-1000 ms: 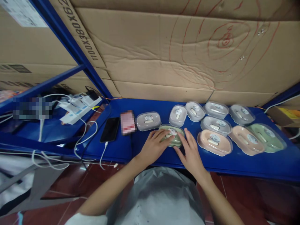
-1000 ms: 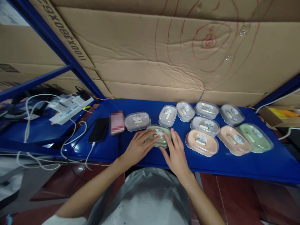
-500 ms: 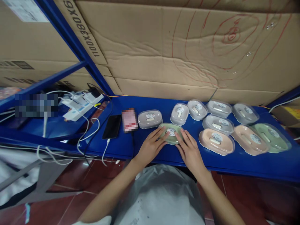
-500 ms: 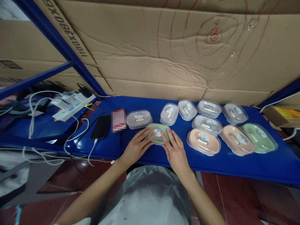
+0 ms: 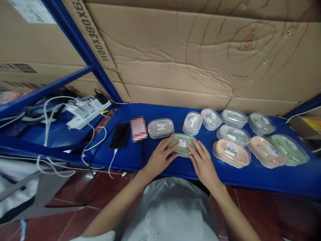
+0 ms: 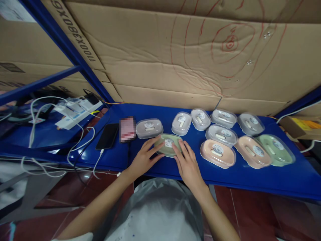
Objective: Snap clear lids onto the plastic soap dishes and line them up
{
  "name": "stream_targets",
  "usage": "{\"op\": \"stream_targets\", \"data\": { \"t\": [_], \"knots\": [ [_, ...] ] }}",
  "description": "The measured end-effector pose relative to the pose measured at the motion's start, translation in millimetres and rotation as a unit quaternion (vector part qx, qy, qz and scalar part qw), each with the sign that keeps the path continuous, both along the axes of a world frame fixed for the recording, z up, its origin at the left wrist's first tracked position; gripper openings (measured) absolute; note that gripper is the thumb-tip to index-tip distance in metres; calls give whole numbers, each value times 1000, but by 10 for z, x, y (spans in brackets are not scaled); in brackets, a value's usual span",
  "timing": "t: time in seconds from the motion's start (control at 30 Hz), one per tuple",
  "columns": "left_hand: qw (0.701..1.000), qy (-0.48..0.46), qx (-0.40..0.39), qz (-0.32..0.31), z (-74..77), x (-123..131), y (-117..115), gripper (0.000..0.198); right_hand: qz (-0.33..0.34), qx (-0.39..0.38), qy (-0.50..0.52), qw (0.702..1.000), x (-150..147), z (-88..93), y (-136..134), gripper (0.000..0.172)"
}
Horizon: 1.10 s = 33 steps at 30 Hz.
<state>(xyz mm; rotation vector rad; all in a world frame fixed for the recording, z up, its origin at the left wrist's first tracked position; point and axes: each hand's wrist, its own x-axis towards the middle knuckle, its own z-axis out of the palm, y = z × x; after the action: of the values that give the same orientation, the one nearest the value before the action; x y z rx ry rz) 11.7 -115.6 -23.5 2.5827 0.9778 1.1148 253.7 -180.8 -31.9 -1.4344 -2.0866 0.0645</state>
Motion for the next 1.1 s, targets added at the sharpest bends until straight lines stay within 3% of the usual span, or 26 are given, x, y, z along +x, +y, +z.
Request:
{"op": "stream_targets", "data": {
  "t": [0.27, 0.4, 0.57, 0.7, 0.8, 0.93, 1.1],
  "knots": [
    [998, 37, -55, 22, -2, 33, -42, 58, 0, 13, -7, 1000, -7, 40, 0, 62],
    [998, 40, -46, 25, 2, 45, -52, 60, -5, 12, 25, 1000, -11, 56, -39, 67],
    [999, 9, 19, 49, 247, -68, 60, 50, -53, 31, 110, 992, 1, 64, -84, 70],
    [992, 2, 31, 119, 564, -277, 520, 51, -40, 4, 84, 996, -2, 40, -58, 63],
    [986, 43, 0, 164, 674, -436, 1031, 50, -17, -29, 26, 999, -16, 4, -32, 54],
    [969, 101, -72, 215, 605, -564, 1597, 52, -7, -28, -5, 1000, -40, -4, -19, 46],
    [969, 130, -111, 178, 486, -643, 1959, 49, -46, 13, -24, 999, -75, 180, 231, 46]
  ]
}}
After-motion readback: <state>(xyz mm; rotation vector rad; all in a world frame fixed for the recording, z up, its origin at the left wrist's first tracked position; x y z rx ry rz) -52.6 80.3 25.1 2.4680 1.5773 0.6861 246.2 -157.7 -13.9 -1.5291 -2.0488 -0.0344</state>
